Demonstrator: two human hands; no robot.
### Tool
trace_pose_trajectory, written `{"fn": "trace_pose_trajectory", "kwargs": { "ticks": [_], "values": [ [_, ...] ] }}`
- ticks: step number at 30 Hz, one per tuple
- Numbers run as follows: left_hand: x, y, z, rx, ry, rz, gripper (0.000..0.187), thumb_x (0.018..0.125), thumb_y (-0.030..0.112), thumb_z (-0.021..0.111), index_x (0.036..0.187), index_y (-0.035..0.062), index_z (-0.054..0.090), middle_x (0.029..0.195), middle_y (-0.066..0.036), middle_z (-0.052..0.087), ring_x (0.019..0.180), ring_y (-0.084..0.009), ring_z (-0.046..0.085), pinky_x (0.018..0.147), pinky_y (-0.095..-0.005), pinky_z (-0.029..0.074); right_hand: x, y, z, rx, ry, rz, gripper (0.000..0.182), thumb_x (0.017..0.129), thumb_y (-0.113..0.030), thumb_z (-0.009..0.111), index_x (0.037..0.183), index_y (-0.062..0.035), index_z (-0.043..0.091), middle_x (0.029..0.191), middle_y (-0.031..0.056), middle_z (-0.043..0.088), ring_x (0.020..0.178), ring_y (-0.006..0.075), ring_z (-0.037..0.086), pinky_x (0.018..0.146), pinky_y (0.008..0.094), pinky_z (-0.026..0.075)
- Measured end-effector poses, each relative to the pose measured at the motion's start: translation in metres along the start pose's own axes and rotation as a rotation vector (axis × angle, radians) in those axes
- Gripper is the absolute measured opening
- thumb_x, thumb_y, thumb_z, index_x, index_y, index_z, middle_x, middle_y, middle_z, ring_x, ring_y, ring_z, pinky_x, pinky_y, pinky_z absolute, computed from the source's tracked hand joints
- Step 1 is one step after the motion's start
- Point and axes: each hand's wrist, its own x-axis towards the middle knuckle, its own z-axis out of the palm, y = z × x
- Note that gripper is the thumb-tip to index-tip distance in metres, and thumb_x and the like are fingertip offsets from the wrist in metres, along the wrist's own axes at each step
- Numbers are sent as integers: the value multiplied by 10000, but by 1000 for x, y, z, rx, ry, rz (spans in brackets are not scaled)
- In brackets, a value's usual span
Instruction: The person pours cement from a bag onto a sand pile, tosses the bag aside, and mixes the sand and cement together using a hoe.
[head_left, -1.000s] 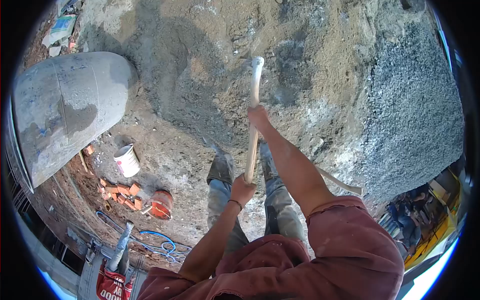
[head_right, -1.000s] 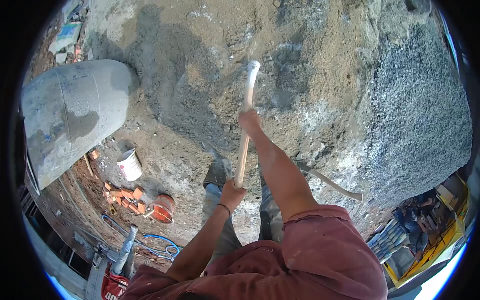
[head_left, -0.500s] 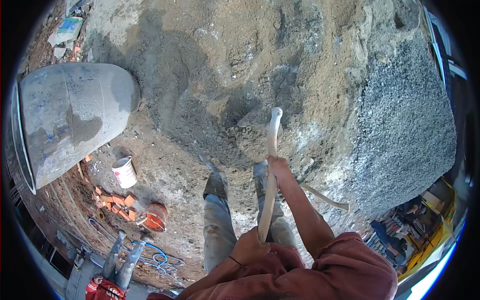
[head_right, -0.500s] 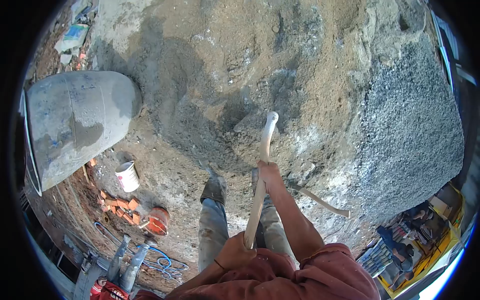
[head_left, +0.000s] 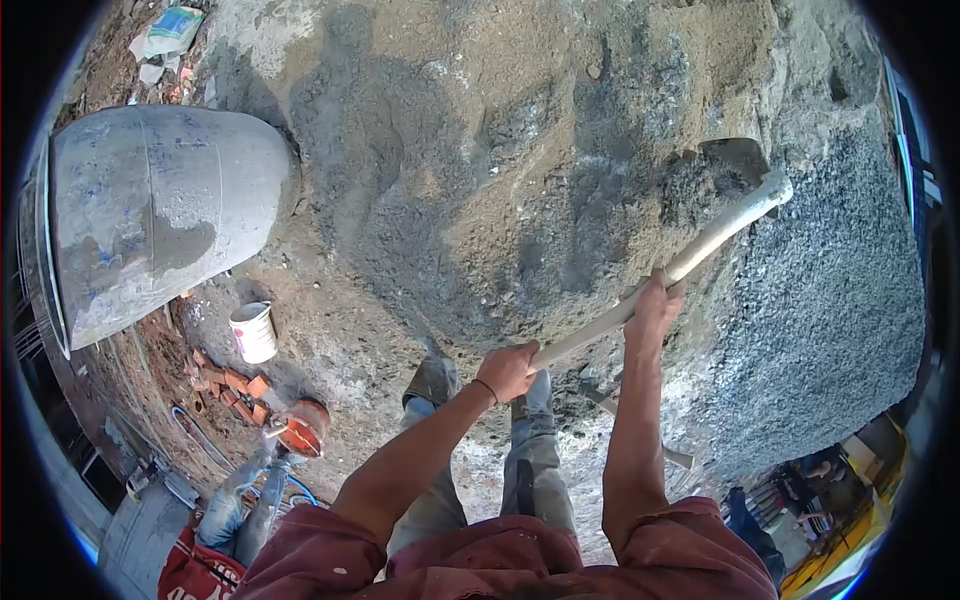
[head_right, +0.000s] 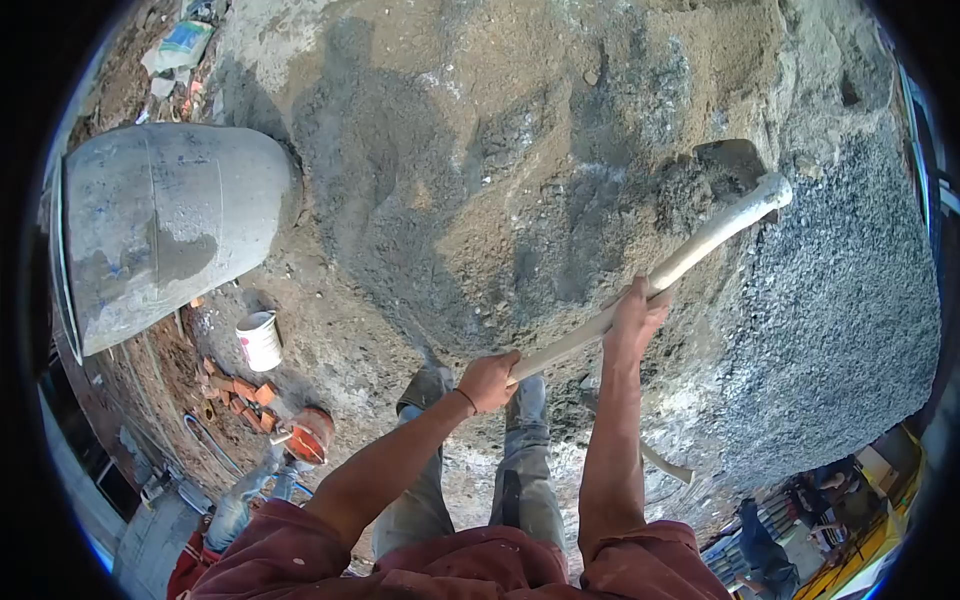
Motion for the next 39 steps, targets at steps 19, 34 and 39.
{"fn": "trace_pose_trajectory", "kwargs": {
  "ticks": [19, 34, 39],
  "values": [
    [27, -17, -4, -517, 244, -617, 478, 916, 260, 741, 1275, -15, 586, 967, -227, 725, 913, -373, 720, 797, -460, 553, 107, 174, 247, -665, -655, 104, 476, 970, -362, 662, 1095, 96, 627, 879, 198, 672, 744, 308, 666, 671, 500, 516],
    [-301, -14, 65, -435, -98, -445, 271, 856, 261, 683, 1092, 135, 639, 909, -188, 722, 870, -415, 704, 780, -555, 538, -191, 192, -37, -324, -180, 244, 310, 1015, -354, 602, 1076, -61, 519, 742, 52, 519, 575, 185, 529, 487, 358, 471],
    [-288, -36, 26, -323, -229, -124, 348, 858, 295, 697, 1159, 129, 647, 935, -203, 720, 899, -412, 702, 819, -543, 531, -225, 112, -72, -161, -28, 243, 333, 1010, -336, 602, 1087, -25, 512, 770, 72, 518, 628, 205, 535, 538, 380, 498]
  ]
}}
